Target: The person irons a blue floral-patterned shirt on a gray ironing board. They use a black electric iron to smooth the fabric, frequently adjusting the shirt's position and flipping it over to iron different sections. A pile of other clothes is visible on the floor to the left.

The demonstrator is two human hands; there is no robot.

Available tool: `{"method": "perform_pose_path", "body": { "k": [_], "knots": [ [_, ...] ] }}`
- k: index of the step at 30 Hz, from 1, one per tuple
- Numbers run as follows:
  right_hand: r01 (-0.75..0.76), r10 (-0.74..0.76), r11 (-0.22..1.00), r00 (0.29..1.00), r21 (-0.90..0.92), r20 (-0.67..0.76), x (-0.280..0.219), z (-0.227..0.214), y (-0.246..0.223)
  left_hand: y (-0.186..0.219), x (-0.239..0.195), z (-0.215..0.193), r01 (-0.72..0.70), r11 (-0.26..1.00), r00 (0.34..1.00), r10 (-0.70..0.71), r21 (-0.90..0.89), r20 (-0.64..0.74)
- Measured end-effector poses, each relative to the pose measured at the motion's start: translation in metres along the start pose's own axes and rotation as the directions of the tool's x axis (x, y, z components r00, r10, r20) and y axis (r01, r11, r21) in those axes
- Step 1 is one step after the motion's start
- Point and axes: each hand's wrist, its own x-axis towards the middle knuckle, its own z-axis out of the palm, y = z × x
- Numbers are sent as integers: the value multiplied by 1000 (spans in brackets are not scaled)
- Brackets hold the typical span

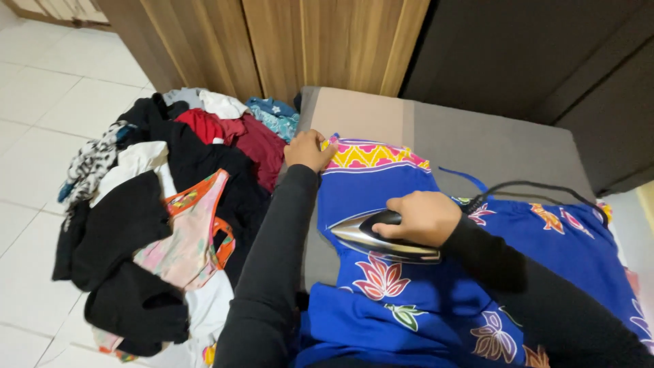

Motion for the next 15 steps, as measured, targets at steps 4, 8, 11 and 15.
{"method": "perform_pose_path", "body": {
  "k": [4, 8, 11, 15],
  "knots": [
    [-132, 132, 991, 991, 9, -15, 6, -7, 16, -13, 26, 24, 35, 999, 997, -33, 34, -68],
    [-291, 293, 956, 952, 27, -87, 26, -9, 35, -20, 24, 26, 12, 999, 995, -15, -37, -103],
    [-359, 360, 933, 924, 32, -127, 42, -9, 44, -24, 29, 32, -14, 996, 994, 4, -84, -112],
    [-356, 366, 930, 905, 85, -217, 60, -16, 52, -20, 30, 33, -28, 997, 992, 20, -69, -121]
  ]
}}
